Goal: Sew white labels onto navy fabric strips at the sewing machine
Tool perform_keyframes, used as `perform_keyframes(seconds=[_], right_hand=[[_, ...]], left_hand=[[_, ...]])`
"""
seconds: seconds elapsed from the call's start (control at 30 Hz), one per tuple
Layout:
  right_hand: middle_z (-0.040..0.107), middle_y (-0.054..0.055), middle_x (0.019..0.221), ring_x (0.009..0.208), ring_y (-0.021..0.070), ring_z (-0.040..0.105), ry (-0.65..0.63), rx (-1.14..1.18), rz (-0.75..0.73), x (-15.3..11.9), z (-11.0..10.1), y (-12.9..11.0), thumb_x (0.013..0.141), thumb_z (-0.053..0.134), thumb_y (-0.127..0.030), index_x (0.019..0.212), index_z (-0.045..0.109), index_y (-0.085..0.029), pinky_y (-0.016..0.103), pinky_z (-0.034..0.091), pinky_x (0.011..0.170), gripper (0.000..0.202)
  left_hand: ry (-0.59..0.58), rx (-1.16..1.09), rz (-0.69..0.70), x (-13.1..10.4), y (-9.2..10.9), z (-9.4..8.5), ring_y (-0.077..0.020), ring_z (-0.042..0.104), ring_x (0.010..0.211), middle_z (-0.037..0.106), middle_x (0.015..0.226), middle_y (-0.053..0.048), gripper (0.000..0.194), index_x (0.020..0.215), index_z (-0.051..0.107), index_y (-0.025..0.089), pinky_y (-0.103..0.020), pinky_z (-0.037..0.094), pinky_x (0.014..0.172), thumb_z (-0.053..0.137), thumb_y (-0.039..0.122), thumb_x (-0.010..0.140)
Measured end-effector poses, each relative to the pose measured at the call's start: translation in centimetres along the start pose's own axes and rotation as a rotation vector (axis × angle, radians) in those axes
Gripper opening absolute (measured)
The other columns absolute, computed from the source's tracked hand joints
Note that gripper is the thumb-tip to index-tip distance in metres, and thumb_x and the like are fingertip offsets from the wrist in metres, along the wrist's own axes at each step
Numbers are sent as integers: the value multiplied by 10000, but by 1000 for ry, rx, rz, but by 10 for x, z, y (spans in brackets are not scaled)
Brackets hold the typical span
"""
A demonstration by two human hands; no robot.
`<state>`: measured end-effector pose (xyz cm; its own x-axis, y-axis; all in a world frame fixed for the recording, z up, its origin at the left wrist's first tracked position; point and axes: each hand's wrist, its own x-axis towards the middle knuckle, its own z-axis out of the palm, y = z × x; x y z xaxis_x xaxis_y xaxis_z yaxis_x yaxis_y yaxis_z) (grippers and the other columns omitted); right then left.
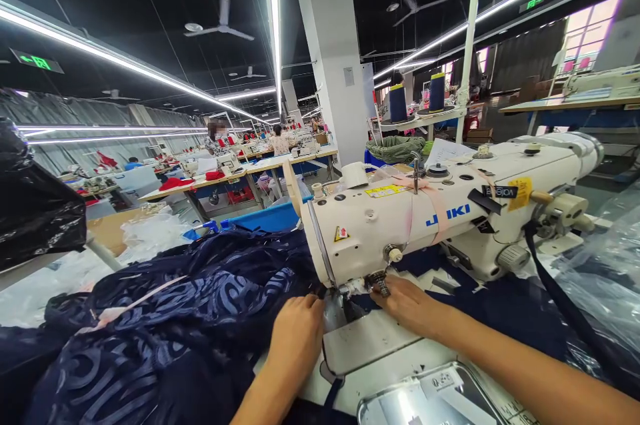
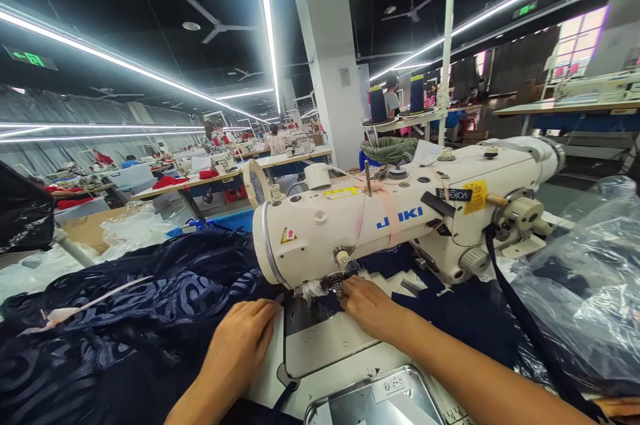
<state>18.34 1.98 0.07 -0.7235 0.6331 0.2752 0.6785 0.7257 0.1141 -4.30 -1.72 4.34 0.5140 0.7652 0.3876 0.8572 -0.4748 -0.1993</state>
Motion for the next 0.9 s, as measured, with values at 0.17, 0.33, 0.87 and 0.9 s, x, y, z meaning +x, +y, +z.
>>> perform_keyframes(seconds=[0.17, 0.33, 0.87, 0.9], right_hand=[[604, 119, 781, 742, 217, 544, 74, -13, -19, -4, 5, -3, 767, 401, -25, 797, 624, -107, 312, 419, 658, 240], [591, 108, 725, 679, 196, 540, 218, -20, -57, -6, 21, -4, 763, 428, -76, 790, 609, -120, 300, 406, 633, 189], [610, 92, 881, 800, 208, 564, 193, 296, -125, 5, -8, -89, 793, 368, -70, 888, 591, -196, 339, 444, 728, 273], [607, 85, 943, 864, 196, 559, 162, 406, -145, 12, -14, -104, 802, 369, -81, 941, 583, -198, 312, 443, 763, 280]], left_hand=[[431, 216, -52, -62, -35, -42, -177, 566, 689, 635, 814, -61, 203, 870, 586, 152, -308, 415, 659, 386, 161, 835], [314, 280, -41, -110, -50, -66, -176, 557, 714, 629, 833, -66, 226, 886, 585, 158, -296, 420, 653, 374, 116, 817], [107, 230, 83, -152, -38, -41, -167, 554, 841, 582, 652, 3, 222, 619, 501, 209, -388, 240, 983, 403, 57, 749], [125, 203, 94, -152, -37, -44, -151, 553, 745, 544, 594, 13, 252, 596, 472, 208, -379, 267, 967, 366, 43, 755]])
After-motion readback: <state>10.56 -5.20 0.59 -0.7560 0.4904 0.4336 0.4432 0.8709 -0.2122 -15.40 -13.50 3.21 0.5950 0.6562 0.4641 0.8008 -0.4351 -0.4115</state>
